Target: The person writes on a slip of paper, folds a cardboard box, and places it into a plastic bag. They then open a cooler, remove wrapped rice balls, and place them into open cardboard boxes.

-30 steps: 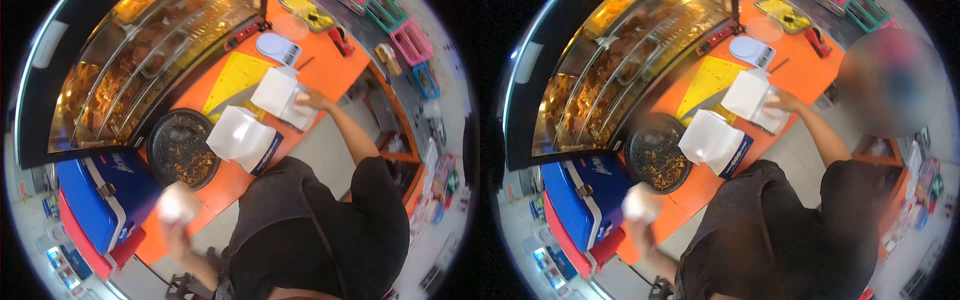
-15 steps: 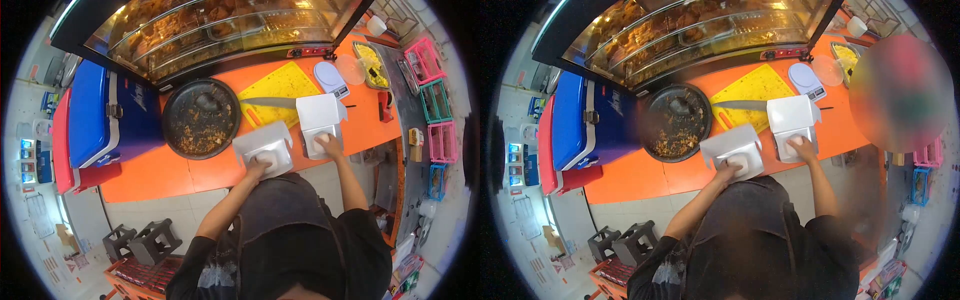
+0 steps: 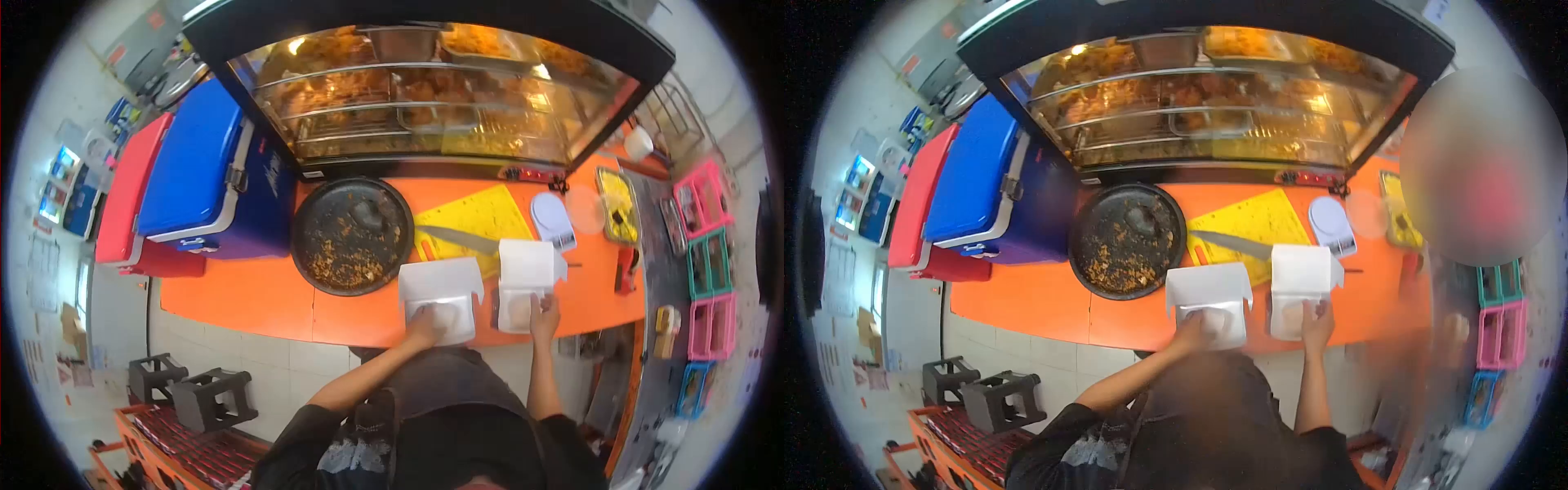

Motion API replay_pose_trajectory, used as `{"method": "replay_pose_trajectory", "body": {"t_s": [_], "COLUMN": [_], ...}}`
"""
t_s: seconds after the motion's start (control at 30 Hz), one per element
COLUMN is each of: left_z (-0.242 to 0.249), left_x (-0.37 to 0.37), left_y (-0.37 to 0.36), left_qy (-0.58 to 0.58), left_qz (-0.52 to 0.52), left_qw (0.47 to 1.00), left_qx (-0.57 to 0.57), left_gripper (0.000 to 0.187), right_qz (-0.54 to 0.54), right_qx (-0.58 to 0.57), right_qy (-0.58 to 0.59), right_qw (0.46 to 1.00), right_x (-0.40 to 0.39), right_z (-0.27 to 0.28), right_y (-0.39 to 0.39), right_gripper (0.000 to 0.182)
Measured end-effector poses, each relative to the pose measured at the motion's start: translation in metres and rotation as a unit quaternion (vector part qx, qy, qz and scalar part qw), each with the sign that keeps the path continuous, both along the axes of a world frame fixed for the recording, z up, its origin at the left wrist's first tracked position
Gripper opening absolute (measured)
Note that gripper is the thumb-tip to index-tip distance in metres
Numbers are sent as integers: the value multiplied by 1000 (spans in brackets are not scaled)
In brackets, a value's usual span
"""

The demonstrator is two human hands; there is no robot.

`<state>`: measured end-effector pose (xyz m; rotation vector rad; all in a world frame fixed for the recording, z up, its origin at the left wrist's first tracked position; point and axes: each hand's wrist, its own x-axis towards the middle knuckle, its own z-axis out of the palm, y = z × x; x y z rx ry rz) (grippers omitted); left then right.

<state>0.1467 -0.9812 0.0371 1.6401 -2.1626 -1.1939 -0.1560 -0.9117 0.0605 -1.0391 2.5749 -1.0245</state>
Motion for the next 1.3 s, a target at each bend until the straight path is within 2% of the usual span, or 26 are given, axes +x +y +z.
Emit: {"method": "replay_pose_trajectory", "body": {"t_s": [0.03, 0.07, 0.13, 0.2, 0.23, 0.33, 0.4, 0.43, 0.5, 0.53, 0.6, 0.63, 0.7, 0.73, 0.77, 0.8, 0.83, 0.87, 0.9, 0.97, 1.03, 1.13, 1.17, 1.23, 1.27, 1.3], "left_z": [7, 27, 83, 114, 126, 135, 136, 138, 122, 112, 91, 78, 46, 9, 10, -11, 15, -21, -5, -26, -21, -11, -15, -39, -48, -39], "left_x": [6, 12, 24, 20, 16, 12, 25, 32, 55, 64, 82, 88, 100, 109, 103, 94, 84, 83, 70, 60, 49, 42, 40, 47, 54, 61], "left_y": [-1, -6, -2, -6, -10, -21, -26, -28, -31, -30, -29, -32, -27, -23, -19, -12, -8, 1, 3, 8, 8, 1, 0, 5, 7, 9], "left_qy": [12, 16, 182, 228, 272, 296, 280, 267, 252, 252, 242, 237, 160, 123, 60, 77, 88, 91, 85, 71, 86, 120, 121, 139, 147, 197], "left_qz": [-53, -45, -52, -51, -55, -12, 85, 129, 174, 164, 282, 275, 256, 226, 220, 244, 195, 167, 170, 133, 93, 68, 31, 39, 66, 107], "left_qw": [998, 999, 982, 972, 959, 954, 950, 946, 941, 943, 923, 927, 950, 960, 971, 965, 975, 980, 973, 980, 990, 988, 991, 988, 985, 972], "left_qx": [15, 10, 7, 39, 61, -40, -107, -131, -146, -142, -100, -93, -81, -107, -66, -48, 60, 52, 131, 129, 57, 70, 53, 58, 55, 73], "left_gripper": [53, 53, 49, 48, 47, 32, 24, 20, 21, 21, 29, 29, 44, 58, 66, 60, 50, 43, 42, 40, 41, 42, 42, 41, 40, 35], "right_qz": [-25, -16, 34, 78, 183, 181, 236, 220, 167, 156, 9, -2, 89, 56, 31, 27, 22, 45, 28, 9, 17, 43, 32, 128, 112, 63], "right_qx": [-80, -84, -35, -232, -335, -294, 12, 7, -149, -151, -400, -395, -188, -157, -119, -196, -272, -259, -267, -273, -220, -178, -175, -129, -125, -119], "right_qy": [-82, -79, -205, -259, -133, -90, -258, -260, -233, -234, -189, -189, -186, -228, -272, -224, -179, -192, -187, -180, -222, -266, -257, -12, 0, 114], "right_qw": [993, 993, 978, 934, 915, 934, 937, 940, 946, 948, 897, 899, 960, 959, 954, 954, 945, 945, 945, 945, 950, 947, 950, 983, 986, 984], "right_x": [8, 11, 27, 88, 89, 111, 103, 101, 100, 101, 103, 90, 47, 35, 28, 24, 27, 32, 36, 38, 41, 56, 61, 57, 44, 29], "right_z": [16, 27, 49, 99, 63, 115, 122, 123, 126, 128, 129, 120, 95, 88, 79, 71, 65, 65, 72, 71, 59, 51, 56, 69, 70, 69], "right_y": [-4, -18, -38, -70, -91, -106, -104, -99, -90, -92, -97, -88, -52, -40, -33, -29, -26, -25, -21, -11, -3, -4, -5, -14, -16, -18], "right_gripper": [45, 45, 45, 58, 66, 69, 50, 50, 22, 22, 18, 18, 21, 29, 39, 43, 47, 47, 44, 42, 44, 48, 48, 50, 50, 52]}}
